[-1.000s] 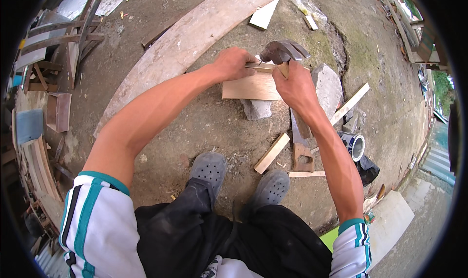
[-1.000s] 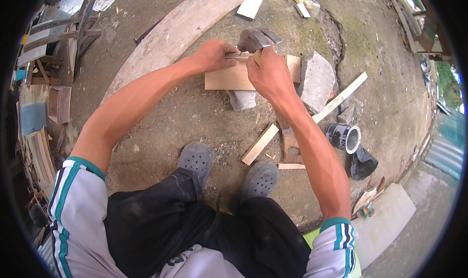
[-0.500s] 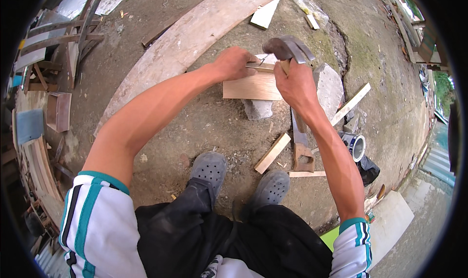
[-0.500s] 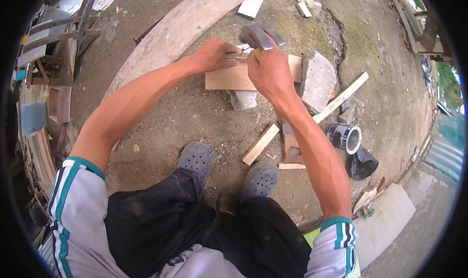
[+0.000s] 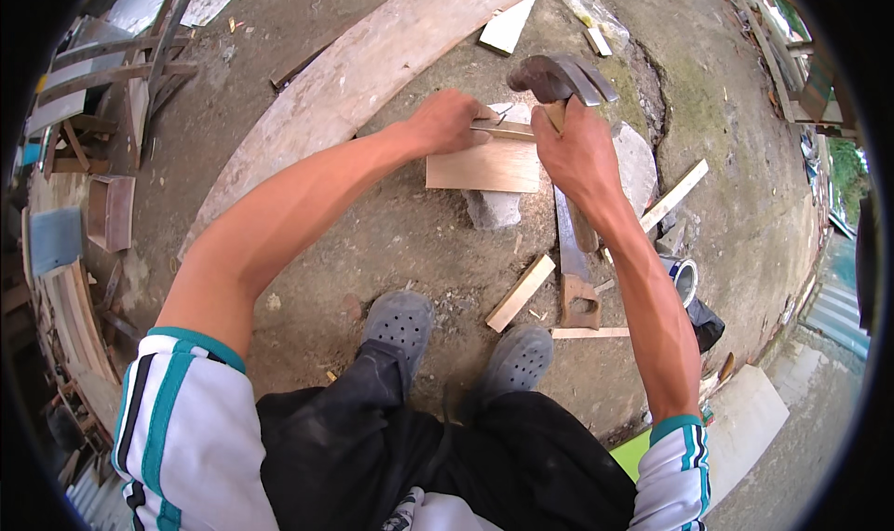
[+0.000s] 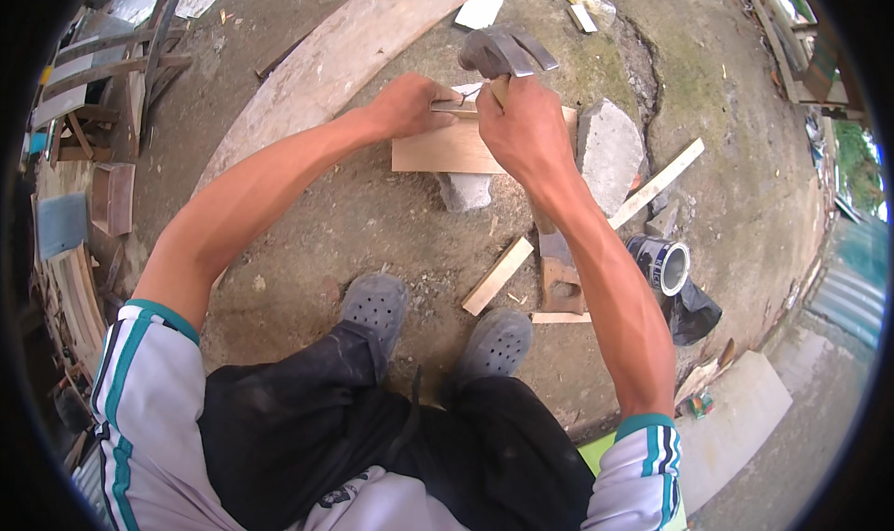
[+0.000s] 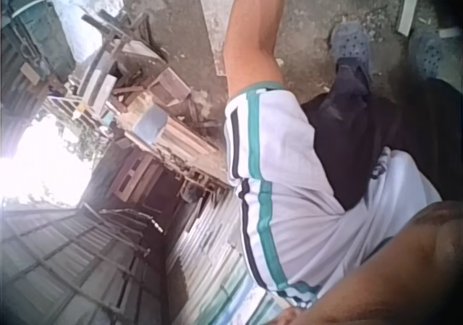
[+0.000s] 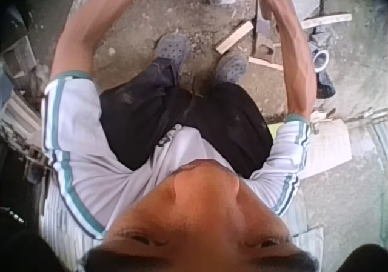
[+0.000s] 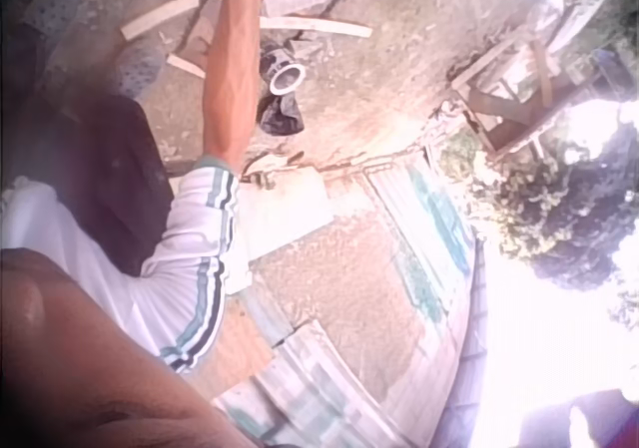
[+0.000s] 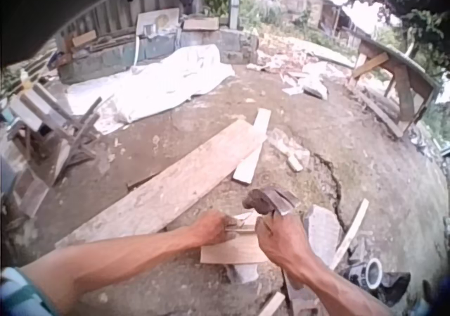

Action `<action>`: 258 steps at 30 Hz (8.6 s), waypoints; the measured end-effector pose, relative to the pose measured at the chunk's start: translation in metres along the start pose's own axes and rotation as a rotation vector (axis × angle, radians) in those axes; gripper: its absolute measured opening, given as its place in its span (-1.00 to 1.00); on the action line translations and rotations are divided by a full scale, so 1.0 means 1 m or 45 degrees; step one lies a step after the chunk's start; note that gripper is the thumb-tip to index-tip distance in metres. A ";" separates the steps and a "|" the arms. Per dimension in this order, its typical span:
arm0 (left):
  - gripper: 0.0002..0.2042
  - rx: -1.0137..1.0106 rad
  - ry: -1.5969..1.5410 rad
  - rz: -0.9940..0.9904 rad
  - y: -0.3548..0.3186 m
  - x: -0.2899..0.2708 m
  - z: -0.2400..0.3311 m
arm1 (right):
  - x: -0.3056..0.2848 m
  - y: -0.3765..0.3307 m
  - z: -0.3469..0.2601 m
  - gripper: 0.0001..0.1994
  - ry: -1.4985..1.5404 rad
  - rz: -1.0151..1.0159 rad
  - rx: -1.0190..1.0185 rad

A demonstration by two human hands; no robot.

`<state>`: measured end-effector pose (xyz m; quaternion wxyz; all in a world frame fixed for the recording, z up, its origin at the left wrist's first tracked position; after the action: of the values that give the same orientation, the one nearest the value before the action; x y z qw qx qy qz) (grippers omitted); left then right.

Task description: The person assembles a small wooden box by hand, aligning pre-cut wooden pieces and securing them with nails using a hammer. The person repeatedly checks fit and alignment while hammering nails into the joints.

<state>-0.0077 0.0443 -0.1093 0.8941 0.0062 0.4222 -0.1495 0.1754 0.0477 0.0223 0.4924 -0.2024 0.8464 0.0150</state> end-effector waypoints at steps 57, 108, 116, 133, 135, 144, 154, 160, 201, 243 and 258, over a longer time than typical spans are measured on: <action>-0.64 0.004 0.090 -0.034 0.005 0.006 -0.005 | 0.004 0.015 0.022 -0.68 -0.009 -0.179 0.069; -0.65 0.038 0.051 -0.011 0.004 0.003 -0.001 | 0.027 0.014 0.037 -0.74 -0.081 0.017 -0.106; -0.66 0.062 0.092 -0.031 0.012 0.007 -0.006 | 0.051 0.006 0.053 -0.73 -0.102 -0.010 -0.093; -0.66 0.056 0.025 0.018 0.001 0.003 -0.001 | 0.020 -0.003 0.022 -0.73 0.147 0.158 -0.152; -0.65 0.099 0.072 -0.019 0.006 0.003 0.002 | 0.041 -0.002 0.044 -0.72 0.076 0.131 -0.304; -0.60 0.026 0.138 -0.025 0.003 0.002 0.006 | 0.035 0.020 0.090 -0.60 0.158 0.090 0.165; -0.54 -0.370 -0.176 -0.272 0.005 -0.039 0.014 | 0.085 0.025 0.162 -0.54 0.882 -0.012 0.392; -0.42 -0.835 -0.795 0.075 -0.028 -0.044 -0.034 | 0.085 0.020 0.151 -0.59 1.090 -0.004 0.372; -0.68 -1.015 -0.968 0.174 -0.044 -0.025 -0.004 | 0.092 0.027 0.137 -0.70 1.131 0.033 0.497; -0.39 -0.054 0.359 -0.112 -0.040 -0.026 0.012 | 0.050 -0.004 0.109 -0.56 0.622 0.197 0.379; -0.75 -0.043 0.495 -0.156 -0.001 -0.013 0.008 | 0.020 -0.020 0.018 -0.63 0.218 0.048 -0.012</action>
<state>-0.0099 0.0454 -0.0946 0.7849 -0.0056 0.5890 -0.1926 0.1885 0.0266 0.0000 0.4168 -0.1894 0.8890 0.0110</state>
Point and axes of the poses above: each hand's wrist, its own y-axis towards the middle knuckle, its own x-axis out of the palm, z = x × y, the point moved 1 cm from there along y, towards the middle knuckle, and after that the axes turned 2 degrees about -y, right-handed, at the moved point
